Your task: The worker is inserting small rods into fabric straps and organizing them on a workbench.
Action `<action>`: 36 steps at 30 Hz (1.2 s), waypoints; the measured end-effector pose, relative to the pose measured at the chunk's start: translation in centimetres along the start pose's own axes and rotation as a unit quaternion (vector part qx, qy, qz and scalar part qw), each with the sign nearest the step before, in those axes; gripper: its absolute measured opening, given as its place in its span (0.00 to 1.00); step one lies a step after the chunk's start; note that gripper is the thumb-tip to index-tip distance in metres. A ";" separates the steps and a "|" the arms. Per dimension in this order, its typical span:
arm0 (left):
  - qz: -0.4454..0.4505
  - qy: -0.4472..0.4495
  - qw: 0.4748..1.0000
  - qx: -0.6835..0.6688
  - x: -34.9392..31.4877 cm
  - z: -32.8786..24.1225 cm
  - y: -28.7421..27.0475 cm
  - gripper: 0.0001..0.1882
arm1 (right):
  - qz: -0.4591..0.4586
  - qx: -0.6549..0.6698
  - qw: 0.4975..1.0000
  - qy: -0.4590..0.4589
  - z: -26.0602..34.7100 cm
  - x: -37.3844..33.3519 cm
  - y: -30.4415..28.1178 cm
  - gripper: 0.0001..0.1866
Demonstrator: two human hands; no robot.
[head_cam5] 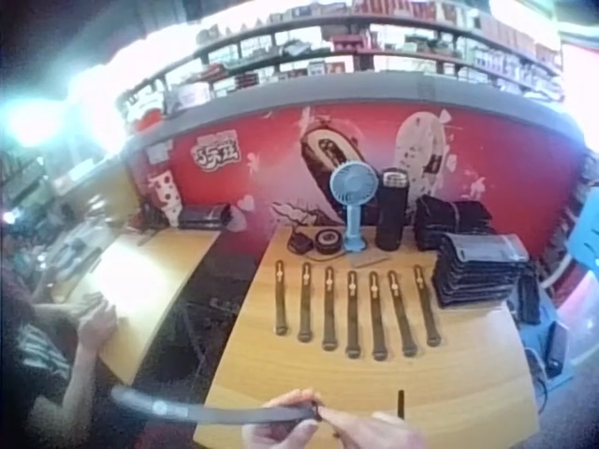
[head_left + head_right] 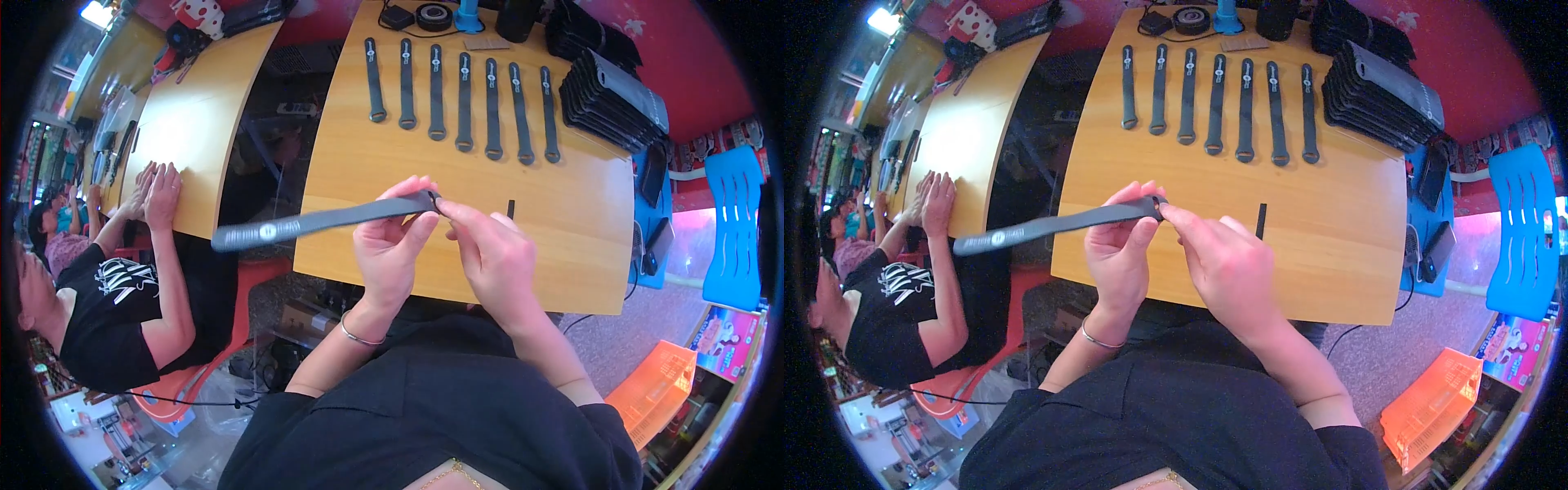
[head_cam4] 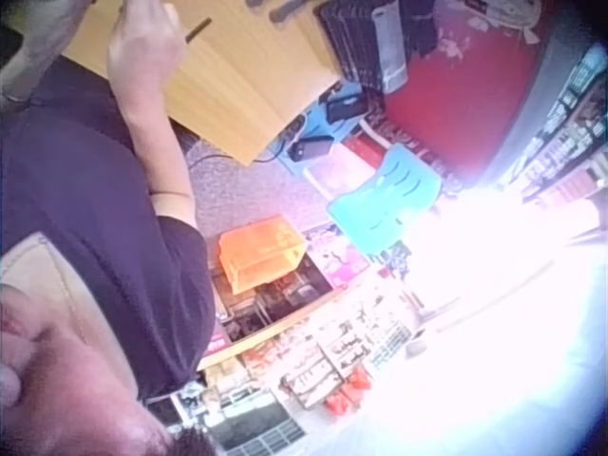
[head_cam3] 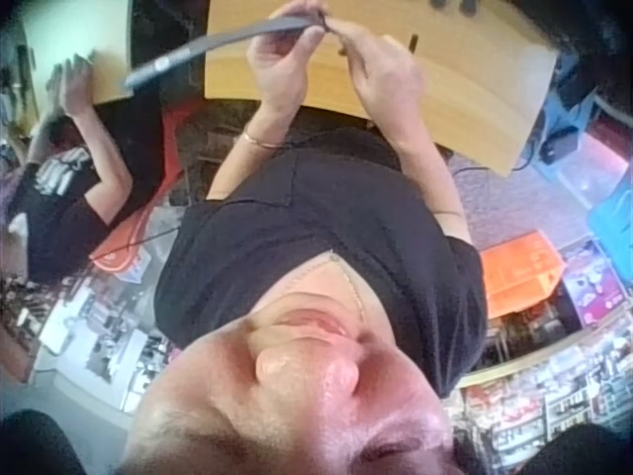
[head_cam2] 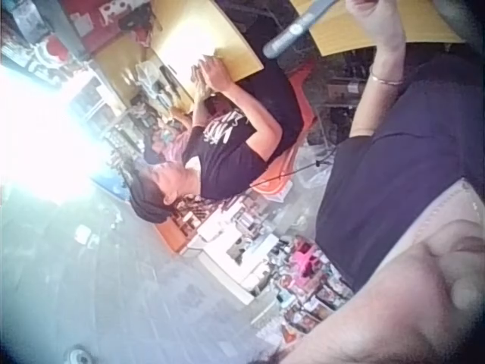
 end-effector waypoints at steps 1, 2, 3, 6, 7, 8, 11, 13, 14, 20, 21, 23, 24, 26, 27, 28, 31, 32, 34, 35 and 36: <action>0.001 0.000 1.000 0.000 0.0 0.2 0.0 0.15 | -0.001 0.000 1.000 0.000 0.0 0.0 0.0 0.19; -0.001 0.022 0.999 0.031 0.0 0.3 -0.2 0.15 | 0.002 -0.017 1.000 0.002 0.0 0.0 0.1 0.18; -0.003 0.043 0.997 0.062 0.0 0.1 -0.2 0.15 | 0.004 -0.034 0.999 0.003 -0.1 0.0 0.2 0.17; -0.058 -0.076 0.995 0.004 -0.3 1.3 0.2 0.13 | -0.003 -0.042 0.999 -0.012 -0.5 0.0 0.7 0.18; -0.056 -0.075 0.996 0.004 -0.1 1.4 0.1 0.13 | -0.005 -0.042 0.999 -0.012 -0.6 0.0 0.9 0.18; -0.035 -0.074 0.996 0.036 -0.1 1.5 -0.1 0.12 | -0.002 -0.048 0.999 -0.013 -0.6 -0.1 1.1 0.18; -0.005 -0.062 0.994 0.093 0.1 1.6 -0.6 0.13 | -0.004 -0.048 0.999 -0.019 -0.9 -0.4 1.8 0.17; 0.004 -0.052 0.992 0.117 0.1 1.5 -0.5 0.13 | -0.007 -0.043 0.999 -0.024 -0.9 -0.5 1.9 0.16; 0.001 -0.058 0.993 0.106 0.1 1.5 -0.4 0.13 | -0.007 -0.033 0.999 -0.013 -0.9 -0.4 1.8 0.15; 0.025 -0.040 0.987 0.151 0.2 2.0 0.0 0.13 | 0.015 -0.018 1.000 0.020 -1.0 -0.4 2.1 0.14; 0.022 -0.016 0.985 0.171 0.1 1.8 0.1 0.13 | 0.011 -0.019 1.000 0.022 -1.0 -0.4 2.1 0.14; 0.013 -0.037 0.987 0.158 0.1 1.7 0.0 0.13 | 0.013 -0.028 0.999 0.031 -1.0 -0.5 2.1 0.15; 0.004 -0.059 0.988 0.145 0.1 1.9 -0.2 0.13 | 0.015 -0.036 0.998 0.040 -1.0 -0.5 2.2 0.16; 0.016 -0.072 0.989 0.126 -0.1 1.8 -0.1 0.16 | 0.002 -0.016 0.999 0.042 -1.0 -0.6 2.3 0.17; 0.000 -0.083 0.990 0.116 -0.2 1.7 -0.3 0.18 | -0.010 0.004 0.999 0.043 -1.0 -0.7 2.2 0.18; -0.016 -0.094 0.990 0.107 -0.2 1.7 -0.5 0.19 | -0.012 0.004 0.999 0.044 -0.9 -0.6 2.3 0.18; -0.014 -0.095 0.991 0.096 -0.2 2.1 -0.6 0.21 | -0.020 0.003 0.999 0.042 -0.8 -0.7 2.2 0.19; -0.014 -0.094 0.991 0.096 -0.3 2.2 -0.6 0.21 | -0.019 0.000 0.999 0.047 -0.8 -0.7 2.2 0.19; -0.030 -0.078 0.992 0.099 -0.3 2.2 -0.9 0.22 | -0.019 -0.003 0.998 0.052 -0.7 -0.6 2.3 0.19; -0.028 -0.079 0.992 0.098 -0.4 2.2 -1.0 0.22 | -0.007 0.005 0.998 0.067 -0.9 -0.6 2.5 0.19; -0.017 -0.080 0.991 0.103 -0.4 2.1 -1.1 0.22 | 0.005 0.014 0.997 0.082 -1.1 -0.6 2.7 0.18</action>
Point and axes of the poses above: each hand's wrist, its own x-axis towards the middle knuckle, its own y-axis out of the palm, z = x × y, the point moved 8 cm from there along x, towards the middle knuckle, and after that the axes turned 5 degrees about y, right-handed, at the moved point
